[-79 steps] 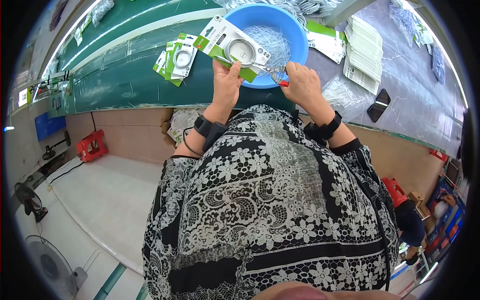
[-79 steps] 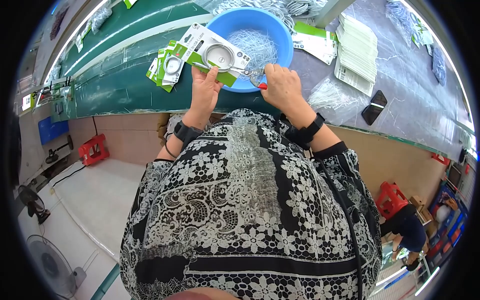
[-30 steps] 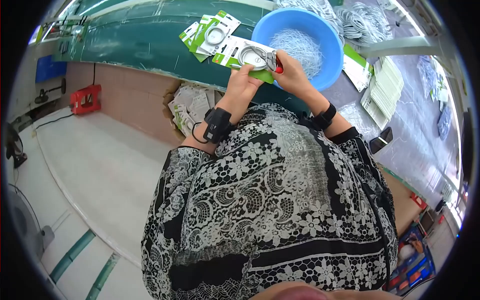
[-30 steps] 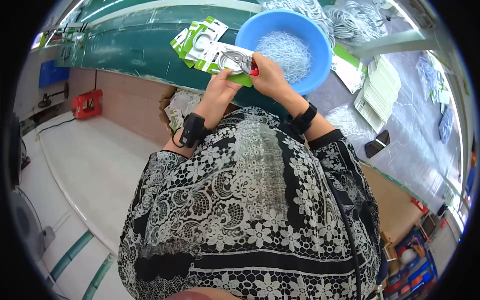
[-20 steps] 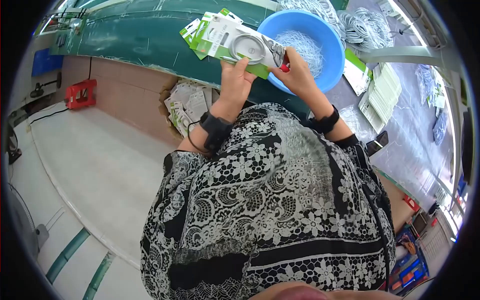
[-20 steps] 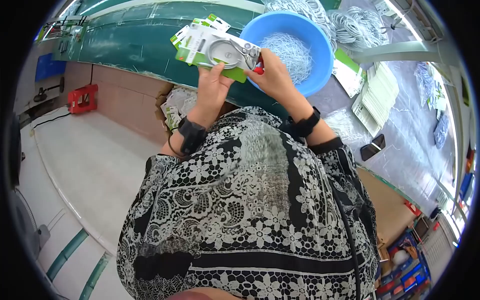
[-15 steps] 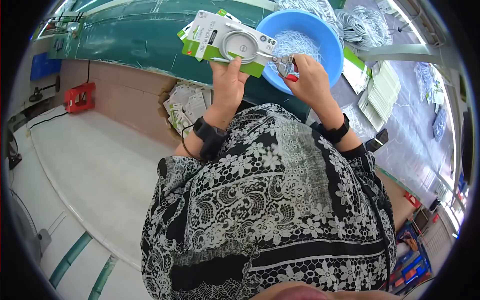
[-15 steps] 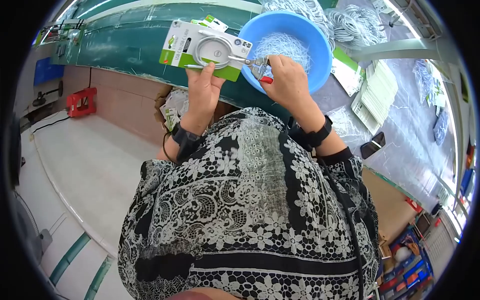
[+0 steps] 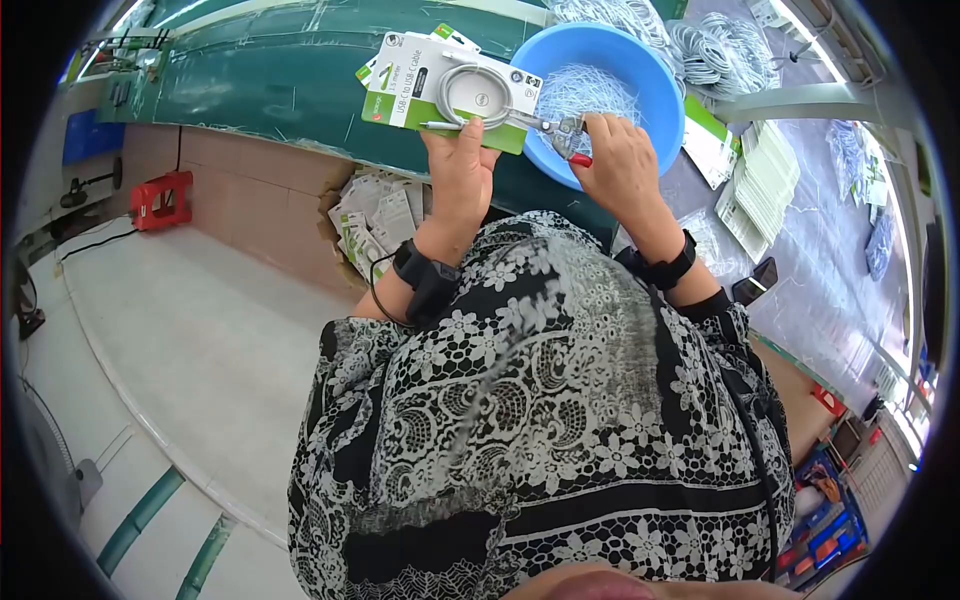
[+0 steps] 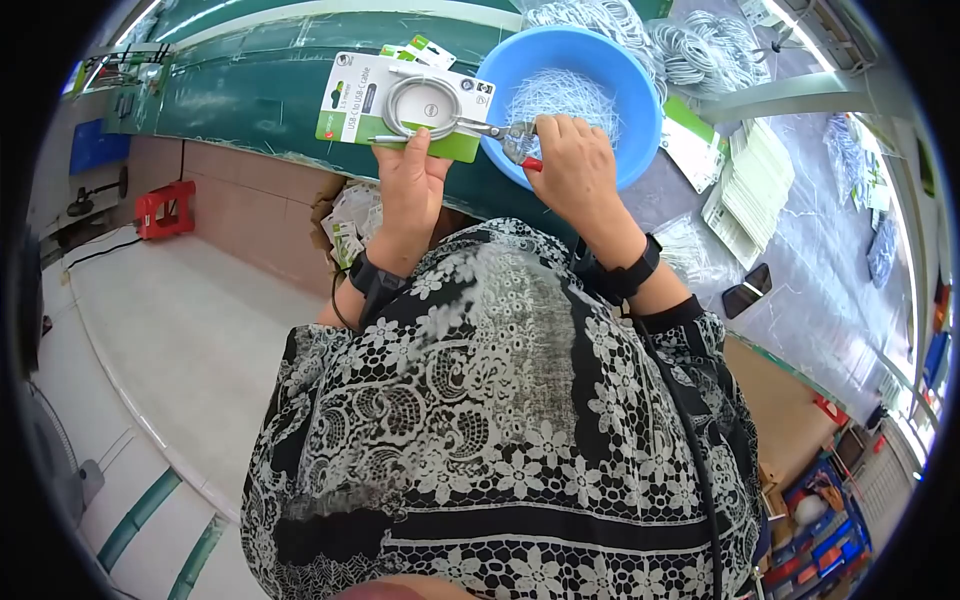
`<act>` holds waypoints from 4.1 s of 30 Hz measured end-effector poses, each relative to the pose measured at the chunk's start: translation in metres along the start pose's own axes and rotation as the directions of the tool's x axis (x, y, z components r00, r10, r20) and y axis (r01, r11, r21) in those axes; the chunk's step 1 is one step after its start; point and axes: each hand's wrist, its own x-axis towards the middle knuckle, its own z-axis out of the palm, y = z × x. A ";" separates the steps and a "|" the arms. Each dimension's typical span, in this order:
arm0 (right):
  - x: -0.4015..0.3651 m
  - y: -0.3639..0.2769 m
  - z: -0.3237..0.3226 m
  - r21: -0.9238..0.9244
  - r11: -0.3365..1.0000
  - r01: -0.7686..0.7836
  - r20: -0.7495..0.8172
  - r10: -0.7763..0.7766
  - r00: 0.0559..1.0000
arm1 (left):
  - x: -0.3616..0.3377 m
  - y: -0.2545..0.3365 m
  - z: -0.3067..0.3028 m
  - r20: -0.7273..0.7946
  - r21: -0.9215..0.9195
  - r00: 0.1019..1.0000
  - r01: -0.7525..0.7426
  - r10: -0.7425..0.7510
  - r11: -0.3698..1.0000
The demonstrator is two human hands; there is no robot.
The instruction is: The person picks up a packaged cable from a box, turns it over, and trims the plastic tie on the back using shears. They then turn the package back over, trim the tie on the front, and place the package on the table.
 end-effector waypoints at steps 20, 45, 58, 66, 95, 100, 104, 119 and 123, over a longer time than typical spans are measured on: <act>0.022 -0.005 0.048 0.576 0.817 -0.031 -0.072 0.089 0.993 | -0.009 -0.022 0.001 -0.066 -0.068 0.992 0.107 -0.112 0.992; 0.003 0.089 0.068 0.706 0.300 -0.642 0.560 0.319 0.765 | -0.149 -0.001 -0.404 -0.620 0.776 0.746 0.539 0.241 0.328; -0.027 0.005 0.037 0.646 -0.331 -0.687 0.718 -0.040 0.695 | 0.045 0.053 -0.315 -0.296 0.857 0.902 0.106 0.313 0.505; -0.029 0.044 0.102 0.605 -0.472 -0.641 0.745 0.053 0.664 | 0.148 0.019 -0.203 0.212 0.871 0.935 -0.050 0.283 -0.488; -0.026 0.055 0.059 0.685 -0.432 -0.587 0.615 -0.090 0.783 | 0.180 -0.004 -0.120 -0.022 0.392 0.949 0.298 -0.315 0.871; -0.011 0.047 0.041 0.860 0.026 -0.510 0.506 0.091 0.858 | 0.140 -0.008 -0.063 0.272 -0.258 0.819 0.568 -0.506 0.781; -0.005 0.023 0.006 0.740 0.536 -0.407 0.369 0.183 0.911 | 0.107 -0.007 -0.024 0.343 -0.336 0.834 0.539 -0.433 0.772; -0.046 0.022 0.008 0.558 0.816 -0.149 0.169 0.064 0.983 | 0.049 -0.035 0.026 0.254 -0.258 0.908 0.397 -0.334 0.881; -0.054 0.029 0.014 0.571 0.806 -0.157 0.185 0.061 0.981 | 0.042 -0.041 0.034 0.244 -0.275 0.903 0.414 -0.354 0.868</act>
